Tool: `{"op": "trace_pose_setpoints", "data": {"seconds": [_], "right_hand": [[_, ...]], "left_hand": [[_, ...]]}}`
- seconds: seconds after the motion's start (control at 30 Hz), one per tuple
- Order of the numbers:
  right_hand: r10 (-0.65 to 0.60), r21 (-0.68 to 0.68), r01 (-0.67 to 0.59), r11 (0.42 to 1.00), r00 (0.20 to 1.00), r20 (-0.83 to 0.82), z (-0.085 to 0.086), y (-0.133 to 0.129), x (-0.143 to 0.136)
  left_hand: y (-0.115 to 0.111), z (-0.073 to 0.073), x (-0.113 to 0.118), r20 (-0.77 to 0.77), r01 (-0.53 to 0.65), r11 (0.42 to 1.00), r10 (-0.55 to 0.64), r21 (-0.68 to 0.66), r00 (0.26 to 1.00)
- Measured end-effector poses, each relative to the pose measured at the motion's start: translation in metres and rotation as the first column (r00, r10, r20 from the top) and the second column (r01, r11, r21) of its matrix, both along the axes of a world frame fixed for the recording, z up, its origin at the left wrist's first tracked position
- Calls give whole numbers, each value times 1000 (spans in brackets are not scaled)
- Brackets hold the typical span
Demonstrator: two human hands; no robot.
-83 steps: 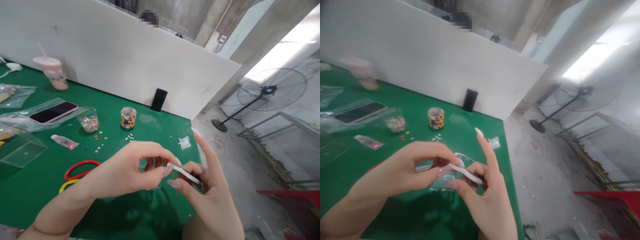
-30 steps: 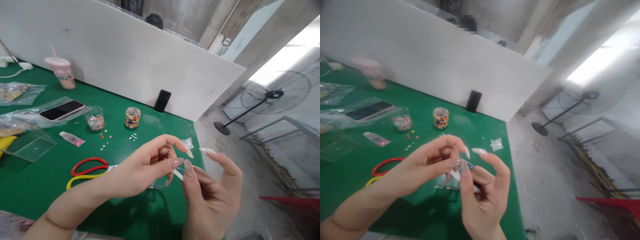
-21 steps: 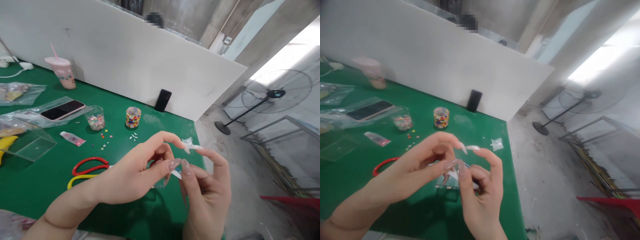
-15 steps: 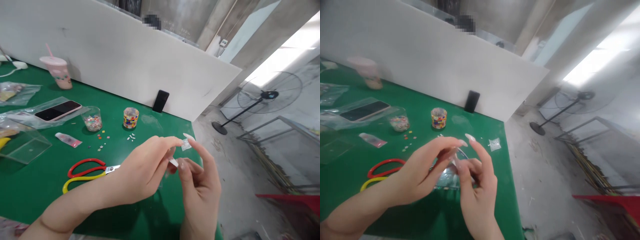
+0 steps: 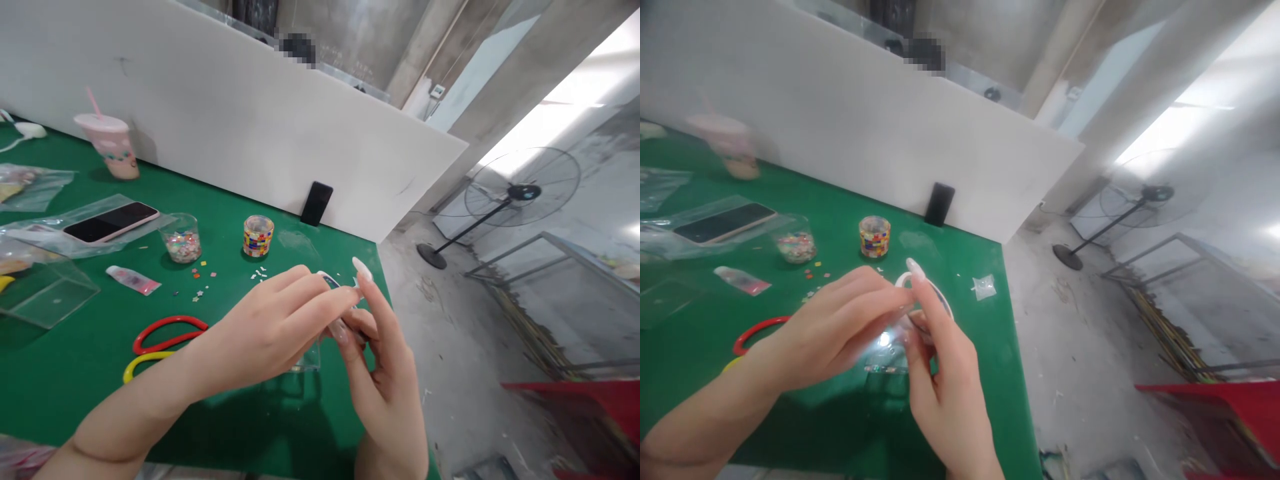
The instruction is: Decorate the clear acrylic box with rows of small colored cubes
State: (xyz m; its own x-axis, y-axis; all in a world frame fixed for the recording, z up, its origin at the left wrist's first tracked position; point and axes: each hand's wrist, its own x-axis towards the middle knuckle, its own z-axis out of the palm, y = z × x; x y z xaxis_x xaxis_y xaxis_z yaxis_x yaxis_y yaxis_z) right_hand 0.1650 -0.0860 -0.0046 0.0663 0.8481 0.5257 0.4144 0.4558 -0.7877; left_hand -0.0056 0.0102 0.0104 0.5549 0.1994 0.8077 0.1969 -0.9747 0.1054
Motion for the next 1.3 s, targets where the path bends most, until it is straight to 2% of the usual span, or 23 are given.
{"op": "trace_pose_setpoints", "data": {"seconds": [0.23, 0.33, 0.43, 0.53, 0.67, 0.77, 0.93, 1.1, 1.3], "right_hand": [[-23, 123, 12, 992, 996, 89, -2, 3, 2], [-2, 126, -12, 992, 994, 108, -6, 1, 6], [1, 121, -9, 993, 998, 65, -6, 2, 3], [-118, 145, 121, 982, 993, -30, -3, 6, -7], [-366, 219, 375, 901, 927, -81, -4, 14, -20], [-428, 273, 435, 858, 900, -90, -9, 16, -21], [-383, 314, 387, 867, 921, -78, -13, 12, -18], [-397, 203, 417, 886, 908, -131, -9, 3, -16], [-219, -4, 221, 975, 963, -154, 6, -13, 6]], "left_hand": [[1, -1, 5, 36, -44, 997, 42, 64, 998], [2, -3, 7, 63, -38, 995, 32, 91, 998], [3, -4, 8, 59, -30, 998, 27, 54, 998], [1, -5, 11, 41, -31, 999, 29, 37, 999], [-6, -6, 17, 69, -51, 998, 49, 27, 996], [-13, -5, 18, 52, -87, 996, 87, -6, 995], [-14, -4, 19, 49, -31, 994, 36, -109, 998], [-14, 0, 17, 33, 20, 987, -15, -162, 999], [-26, 3, 19, -23, 81, 977, -87, -198, 996]]}}
